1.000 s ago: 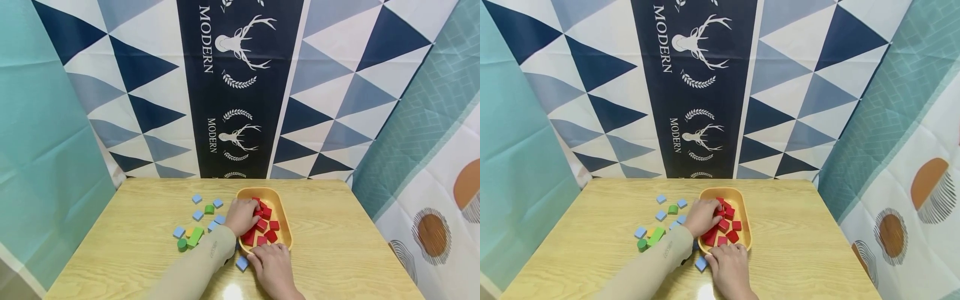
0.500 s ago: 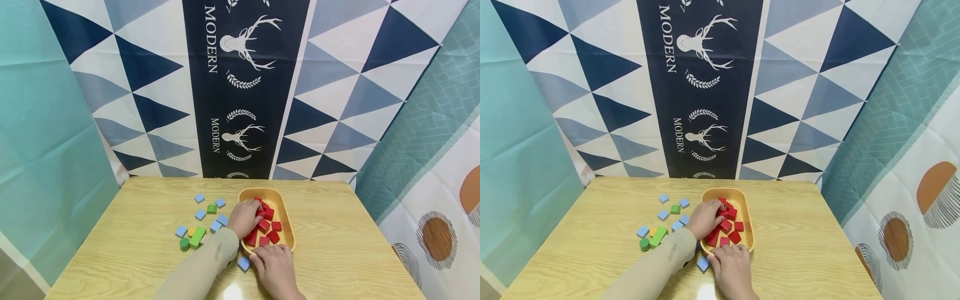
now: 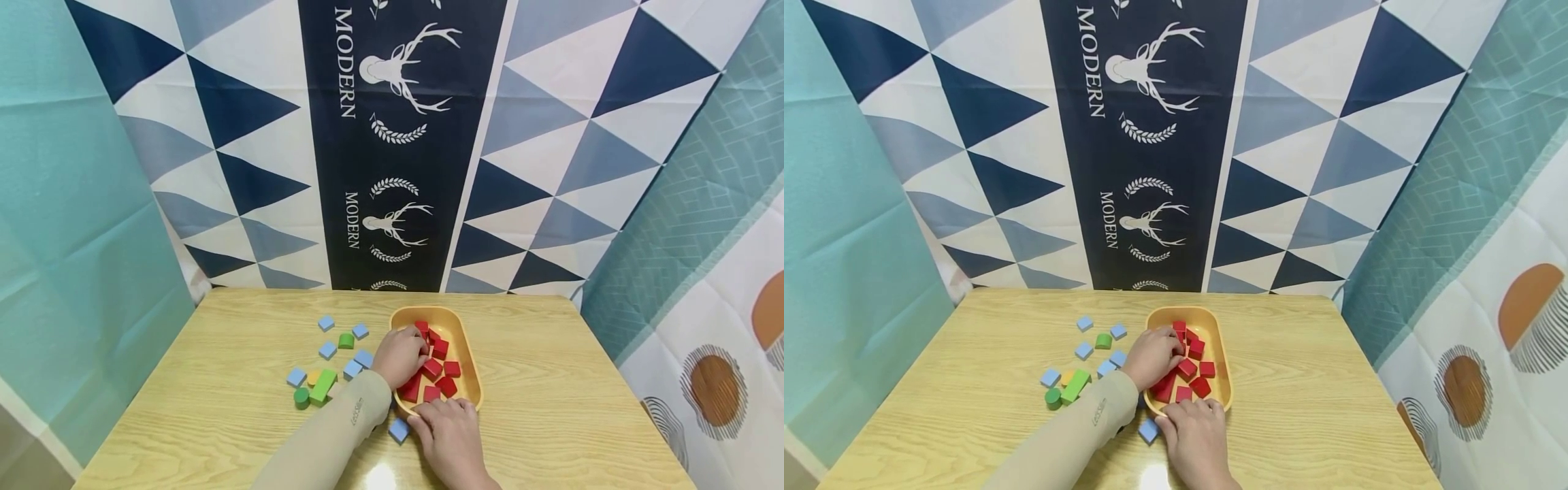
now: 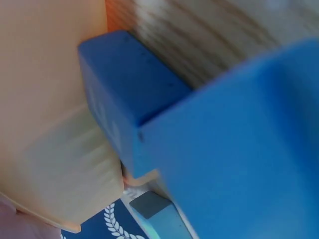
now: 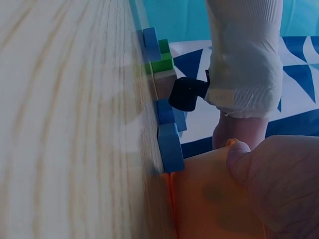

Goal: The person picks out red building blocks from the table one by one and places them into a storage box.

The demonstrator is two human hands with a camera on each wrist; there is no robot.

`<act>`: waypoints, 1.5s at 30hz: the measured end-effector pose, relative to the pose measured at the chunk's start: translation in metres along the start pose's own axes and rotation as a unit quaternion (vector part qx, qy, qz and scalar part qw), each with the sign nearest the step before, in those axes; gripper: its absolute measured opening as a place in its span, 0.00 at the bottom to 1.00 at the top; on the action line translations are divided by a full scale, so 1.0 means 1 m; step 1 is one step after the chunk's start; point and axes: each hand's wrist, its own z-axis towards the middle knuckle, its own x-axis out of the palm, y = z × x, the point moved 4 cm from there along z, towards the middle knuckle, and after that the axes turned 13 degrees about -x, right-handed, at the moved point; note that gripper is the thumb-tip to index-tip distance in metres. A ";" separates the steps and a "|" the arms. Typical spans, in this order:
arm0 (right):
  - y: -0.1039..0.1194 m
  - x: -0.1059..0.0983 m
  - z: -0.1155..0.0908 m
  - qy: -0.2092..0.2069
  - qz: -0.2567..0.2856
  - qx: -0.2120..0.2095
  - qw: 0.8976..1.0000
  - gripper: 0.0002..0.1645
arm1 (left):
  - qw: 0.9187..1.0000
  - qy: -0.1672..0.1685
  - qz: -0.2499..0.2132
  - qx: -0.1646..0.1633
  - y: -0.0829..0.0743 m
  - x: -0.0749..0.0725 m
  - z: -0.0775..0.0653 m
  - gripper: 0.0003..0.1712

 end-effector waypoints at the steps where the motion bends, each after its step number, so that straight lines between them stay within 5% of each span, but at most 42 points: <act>1: 0.000 0.000 0.000 -0.004 -0.002 -0.003 1.000 0.06 | 1.000 -0.002 0.009 0.007 0.000 0.000 0.000 0.09; 9: 0.001 -0.002 -0.001 -0.018 -0.010 -0.014 1.000 0.06 | 0.999 -0.016 0.033 0.029 -0.003 0.000 0.000 0.10; 45: 0.001 -0.002 0.000 -0.009 -0.006 -0.005 1.000 0.06 | 1.000 -0.008 -0.001 0.012 -0.001 0.001 0.001 0.09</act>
